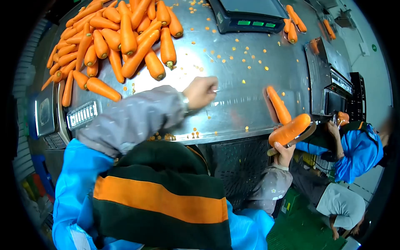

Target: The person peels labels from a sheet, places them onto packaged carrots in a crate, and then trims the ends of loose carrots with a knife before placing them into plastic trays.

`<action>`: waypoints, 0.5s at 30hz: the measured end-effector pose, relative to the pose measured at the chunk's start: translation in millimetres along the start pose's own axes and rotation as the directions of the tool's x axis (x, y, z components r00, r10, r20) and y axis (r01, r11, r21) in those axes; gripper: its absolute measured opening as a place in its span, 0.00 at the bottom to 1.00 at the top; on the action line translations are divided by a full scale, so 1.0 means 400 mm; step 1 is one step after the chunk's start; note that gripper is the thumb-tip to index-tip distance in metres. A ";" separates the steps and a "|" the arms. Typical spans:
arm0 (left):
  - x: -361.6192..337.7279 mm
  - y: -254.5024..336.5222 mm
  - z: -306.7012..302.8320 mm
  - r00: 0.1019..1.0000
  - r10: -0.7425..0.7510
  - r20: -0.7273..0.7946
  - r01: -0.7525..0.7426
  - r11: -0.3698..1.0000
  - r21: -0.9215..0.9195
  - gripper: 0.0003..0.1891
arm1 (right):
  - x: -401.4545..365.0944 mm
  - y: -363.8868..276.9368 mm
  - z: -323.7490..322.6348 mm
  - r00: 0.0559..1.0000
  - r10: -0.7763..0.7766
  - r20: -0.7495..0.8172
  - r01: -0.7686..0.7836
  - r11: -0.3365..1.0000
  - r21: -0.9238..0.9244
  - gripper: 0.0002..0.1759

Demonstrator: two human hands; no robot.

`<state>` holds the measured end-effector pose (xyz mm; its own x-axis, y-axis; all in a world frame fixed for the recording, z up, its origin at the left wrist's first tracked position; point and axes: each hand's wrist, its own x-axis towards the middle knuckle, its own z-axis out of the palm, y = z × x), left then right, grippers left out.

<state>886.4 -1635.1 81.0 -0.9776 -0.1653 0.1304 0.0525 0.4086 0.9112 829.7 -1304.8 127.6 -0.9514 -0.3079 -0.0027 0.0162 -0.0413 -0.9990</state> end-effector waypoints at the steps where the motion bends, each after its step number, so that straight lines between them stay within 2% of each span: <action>1: 0.024 -0.024 0.053 0.998 -0.066 -0.007 0.066 0.996 0.066 0.03 | 0.018 -0.019 -0.021 0.994 0.042 0.097 -0.037 0.998 -0.049 0.36; 2: 0.040 -0.050 0.094 0.989 -0.143 0.031 0.140 0.986 0.095 0.03 | 0.037 -0.026 -0.020 0.990 0.043 0.134 -0.016 0.980 -0.199 0.35; 4: 0.044 -0.127 0.162 0.967 -0.253 0.014 0.247 0.954 0.173 0.05 | 0.095 -0.037 0.002 0.981 0.067 0.182 0.031 0.872 -0.488 0.34; 5: 0.040 -0.149 0.173 0.970 -0.239 -0.039 0.242 0.951 0.194 0.08 | 0.126 -0.054 0.049 0.955 0.031 0.294 0.158 0.788 -0.596 0.33; 6: 0.032 -0.165 0.171 0.971 -0.222 -0.089 0.236 0.948 0.213 0.10 | 0.161 -0.064 0.103 0.915 0.019 0.402 0.284 0.679 -0.677 0.32; 8: 0.030 -0.146 0.124 0.920 -0.386 -0.066 0.392 0.906 0.162 0.14 | 0.223 0.058 0.114 0.871 -0.064 0.486 0.435 0.561 -0.705 0.30; 10: 0.018 -0.131 0.078 0.920 -0.373 -0.116 0.386 0.914 0.125 0.15 | 0.248 0.108 0.138 0.888 0.066 0.454 0.359 0.518 -0.776 0.29; 13: 0.000 -0.119 0.037 0.943 -0.328 -0.063 0.333 0.939 0.087 0.14 | 0.287 0.152 0.081 0.882 -0.056 0.468 0.377 0.678 -0.630 0.28; 14: -0.006 -0.101 0.026 0.942 -0.333 -0.042 0.335 0.938 0.082 0.14 | 0.300 0.163 0.045 0.973 0.052 0.226 0.091 0.810 -0.579 0.27; 15: -0.010 -0.085 0.020 0.933 -0.357 -0.035 0.359 0.932 0.055 0.14 | 0.302 0.111 0.035 0.991 0.002 0.131 0.095 0.675 -0.731 0.27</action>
<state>886.9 -1641.0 46.4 -0.9242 -0.3313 -0.1901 -0.3129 0.3712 0.8743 719.8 -1357.2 83.7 -0.9028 -0.4302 0.0007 -0.3046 0.6381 -0.7072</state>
